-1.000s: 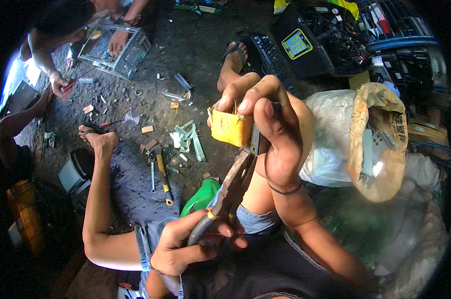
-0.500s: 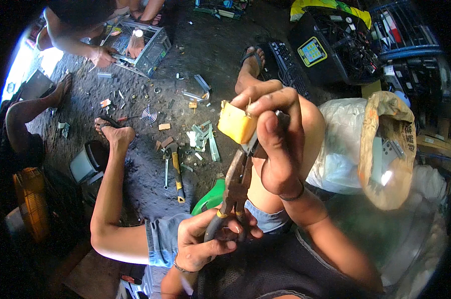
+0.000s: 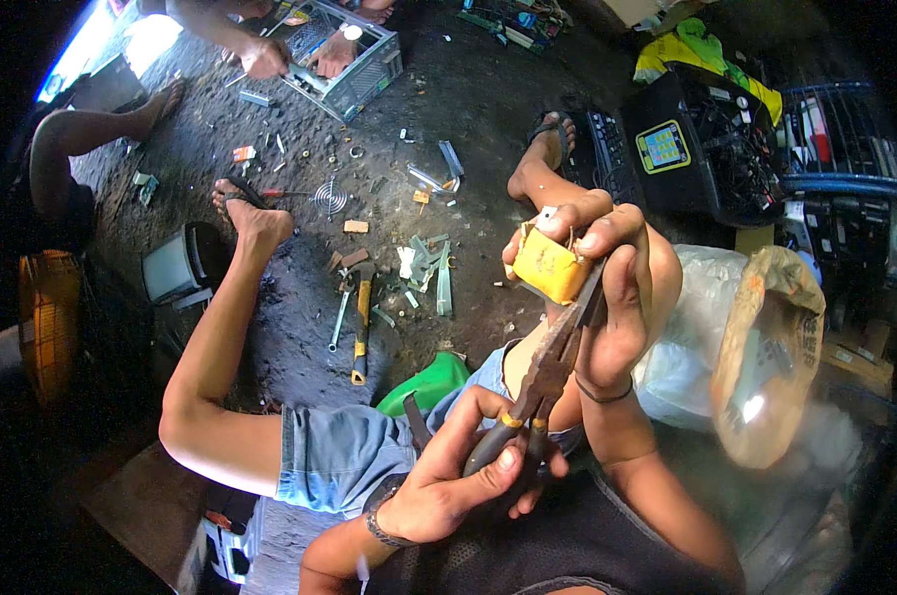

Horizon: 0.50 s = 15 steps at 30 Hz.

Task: The person sits on the floor and uses a hammer and pliers to disassemble and manipulate a small yellow electronic component. They repeatedly strike the component with the hammer and use pliers to adjust or remove parts.

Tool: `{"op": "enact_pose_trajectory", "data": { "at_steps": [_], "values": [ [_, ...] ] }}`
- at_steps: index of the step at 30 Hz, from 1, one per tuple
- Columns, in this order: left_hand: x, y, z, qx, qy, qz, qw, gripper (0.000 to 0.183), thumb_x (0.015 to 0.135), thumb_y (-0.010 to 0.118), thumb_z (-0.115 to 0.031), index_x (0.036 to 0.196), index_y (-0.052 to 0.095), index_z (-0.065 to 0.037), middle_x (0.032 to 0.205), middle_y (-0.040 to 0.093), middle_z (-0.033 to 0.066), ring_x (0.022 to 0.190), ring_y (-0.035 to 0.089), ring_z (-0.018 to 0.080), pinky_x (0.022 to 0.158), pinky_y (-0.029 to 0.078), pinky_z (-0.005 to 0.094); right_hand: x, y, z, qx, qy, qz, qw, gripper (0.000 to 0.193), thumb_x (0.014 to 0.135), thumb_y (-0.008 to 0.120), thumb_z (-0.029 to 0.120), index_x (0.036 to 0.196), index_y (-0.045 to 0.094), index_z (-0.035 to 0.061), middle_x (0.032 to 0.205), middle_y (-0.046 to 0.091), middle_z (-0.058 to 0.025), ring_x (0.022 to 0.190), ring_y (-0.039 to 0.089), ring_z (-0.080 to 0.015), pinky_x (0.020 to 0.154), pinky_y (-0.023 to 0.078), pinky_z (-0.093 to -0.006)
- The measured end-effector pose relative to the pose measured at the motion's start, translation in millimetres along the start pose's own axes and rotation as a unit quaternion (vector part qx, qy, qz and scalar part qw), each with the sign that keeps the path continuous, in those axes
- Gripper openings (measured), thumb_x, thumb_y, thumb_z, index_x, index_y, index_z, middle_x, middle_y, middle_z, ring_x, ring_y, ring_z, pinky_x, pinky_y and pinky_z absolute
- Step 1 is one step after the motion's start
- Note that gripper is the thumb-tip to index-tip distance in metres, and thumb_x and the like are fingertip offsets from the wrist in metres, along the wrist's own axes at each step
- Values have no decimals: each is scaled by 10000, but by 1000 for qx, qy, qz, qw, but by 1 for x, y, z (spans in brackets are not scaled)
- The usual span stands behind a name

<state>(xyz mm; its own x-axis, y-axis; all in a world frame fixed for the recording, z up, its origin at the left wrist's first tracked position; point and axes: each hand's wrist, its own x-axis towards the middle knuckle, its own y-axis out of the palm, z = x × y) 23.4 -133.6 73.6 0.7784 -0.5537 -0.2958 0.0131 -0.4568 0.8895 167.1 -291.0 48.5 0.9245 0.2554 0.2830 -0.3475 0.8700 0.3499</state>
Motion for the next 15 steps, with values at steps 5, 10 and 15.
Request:
{"op": "enact_pose_trajectory", "data": {
  "at_steps": [5, 10, 15],
  "values": [
    [-14, 1, -26, 82, -79, -10, 993, 312, 1111, 538, -268, 1330, 437, -70, 944, 575, 54, 761, 548, 110, 673, 467, 271, 2, -6, 5, -61, 22, 67, 996, 402, 1099, 490, 453, 1076, 524, 53, 1108, 573, -132, 1003, 608, -203, 942, 514, -348],
    [-49, -16, -59, 279, -157, -25, 947, 308, 1117, 527, -276, 1320, 448, -59, 861, 562, 9, 740, 556, 93, 655, 478, 266, -7, -4, -4, -69, 111, 225, 965, 424, 1057, 578, 481, 1038, 571, 58, 1065, 586, -115, 963, 563, -179, 897, 462, -323],
    [-62, -6, -100, 247, -273, -87, 926, 297, 1098, 571, -257, 1241, 443, -31, 906, 591, 30, 797, 583, 100, 673, 507, 292, -18, 2, -11, -75, 117, 234, 962, 407, 1082, 529, 460, 1072, 539, 53, 1108, 566, -129, 957, 580, -183, 896, 487, -324]
  ]
}}
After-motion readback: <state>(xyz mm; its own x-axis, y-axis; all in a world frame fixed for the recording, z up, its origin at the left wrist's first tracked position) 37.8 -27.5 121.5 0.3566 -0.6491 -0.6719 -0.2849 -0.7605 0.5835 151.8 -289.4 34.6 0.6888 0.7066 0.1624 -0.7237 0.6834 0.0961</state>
